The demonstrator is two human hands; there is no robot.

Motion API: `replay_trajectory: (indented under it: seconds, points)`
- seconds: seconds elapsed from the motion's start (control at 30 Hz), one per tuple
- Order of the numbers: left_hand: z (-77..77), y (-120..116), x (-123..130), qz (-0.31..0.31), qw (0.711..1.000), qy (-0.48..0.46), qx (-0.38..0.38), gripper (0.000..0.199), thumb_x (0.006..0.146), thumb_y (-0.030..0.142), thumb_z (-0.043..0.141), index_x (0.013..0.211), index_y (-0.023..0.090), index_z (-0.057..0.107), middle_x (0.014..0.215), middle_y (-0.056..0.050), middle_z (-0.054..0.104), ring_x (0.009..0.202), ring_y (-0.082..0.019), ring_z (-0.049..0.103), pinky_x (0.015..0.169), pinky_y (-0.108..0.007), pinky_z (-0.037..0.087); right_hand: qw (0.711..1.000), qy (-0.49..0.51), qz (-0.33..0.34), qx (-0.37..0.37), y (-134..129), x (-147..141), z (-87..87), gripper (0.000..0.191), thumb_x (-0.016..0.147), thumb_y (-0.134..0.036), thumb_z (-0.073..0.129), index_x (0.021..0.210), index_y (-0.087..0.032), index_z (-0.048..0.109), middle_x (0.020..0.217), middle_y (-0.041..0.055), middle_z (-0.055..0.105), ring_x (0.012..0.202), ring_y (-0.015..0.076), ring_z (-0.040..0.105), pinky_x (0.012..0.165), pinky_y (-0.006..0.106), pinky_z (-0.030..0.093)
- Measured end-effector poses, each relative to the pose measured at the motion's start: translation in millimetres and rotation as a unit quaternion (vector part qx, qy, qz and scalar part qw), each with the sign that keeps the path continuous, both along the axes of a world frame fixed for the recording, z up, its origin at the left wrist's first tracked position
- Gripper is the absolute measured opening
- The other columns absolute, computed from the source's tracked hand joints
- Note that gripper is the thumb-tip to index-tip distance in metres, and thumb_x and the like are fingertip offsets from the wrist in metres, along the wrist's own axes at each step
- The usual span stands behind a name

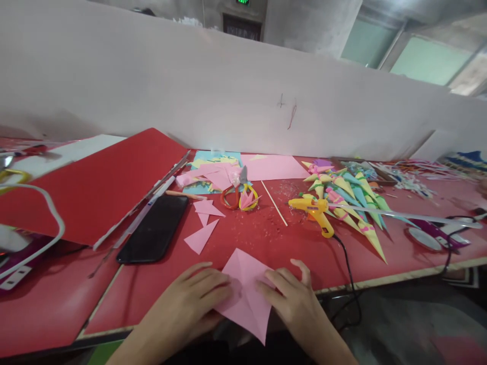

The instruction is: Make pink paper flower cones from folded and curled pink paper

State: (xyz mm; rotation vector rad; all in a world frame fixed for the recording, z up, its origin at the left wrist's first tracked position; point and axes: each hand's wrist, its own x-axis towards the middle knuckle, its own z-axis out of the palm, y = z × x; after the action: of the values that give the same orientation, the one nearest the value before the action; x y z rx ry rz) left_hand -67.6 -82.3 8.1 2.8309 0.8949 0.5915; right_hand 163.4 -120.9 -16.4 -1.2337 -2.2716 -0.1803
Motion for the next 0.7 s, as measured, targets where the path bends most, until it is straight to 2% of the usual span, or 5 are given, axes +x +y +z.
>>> replay_trajectory:
  seconds: [0.1,0.23,0.33,0.47,0.7]
  points:
    - [-0.9,-5.1,3.1,-0.01,0.996,0.018,0.083,0.028,0.083,0.013,0.042,0.102,0.024,0.059,0.091,0.001,0.07,0.081,-0.016,0.063,0.083,-0.031,0.046,1.0,0.002,-0.007,0.015,-0.3,-4.2,-2.9,0.032,0.091,-0.01,0.034,0.103,-0.023,0.062,0.087,0.001,0.068,0.077,0.0139,0.057,0.096,0.035,0.022]
    - [-2.6,-6.8,2.4,0.018,0.994,0.032,0.102,0.031,0.088,0.013,0.034,0.103,0.021,0.06,0.087,0.0,0.07,0.074,-0.015,0.064,0.07,-0.029,0.049,0.998,0.046,0.008,-0.04,3.1,-2.8,1.1,0.027,0.09,-0.014,0.038,0.1,-0.022,0.062,0.088,0.0013,0.067,0.078,0.0145,0.058,0.091,0.034,0.031]
    - [-5.3,-7.5,1.2,0.035,0.996,0.012,0.083,0.031,0.09,0.018,0.031,0.098,0.021,0.062,0.083,-0.001,0.07,0.07,-0.015,0.064,0.063,-0.026,0.051,0.986,0.095,0.039,-0.131,8.0,2.8,7.6,0.024,0.089,-0.016,0.041,0.097,-0.021,0.064,0.092,0.0029,0.066,0.083,0.0153,0.058,0.078,0.028,0.042]
    - [-8.4,-7.3,2.7,0.067,0.996,-0.042,0.033,0.034,0.092,0.026,0.03,0.089,0.023,0.064,0.079,0.0,0.07,0.067,-0.013,0.065,0.059,-0.022,0.052,0.96,0.158,0.05,-0.224,15.0,5.2,15.1,0.022,0.088,-0.018,0.044,0.088,-0.019,0.066,0.086,0.003,0.065,0.079,0.0139,0.058,0.071,0.024,0.044]
    - [-12.2,-3.2,6.5,0.148,0.984,-0.097,0.001,0.043,0.093,0.037,0.031,0.068,0.022,0.062,0.071,0.0,0.067,0.064,-0.011,0.065,0.058,-0.018,0.052,0.954,0.206,-0.01,-0.219,23.4,-4.2,12.1,0.028,0.087,-0.024,0.047,0.063,-0.018,0.061,0.068,0.0007,0.058,0.066,0.0129,0.052,0.064,0.023,0.04]
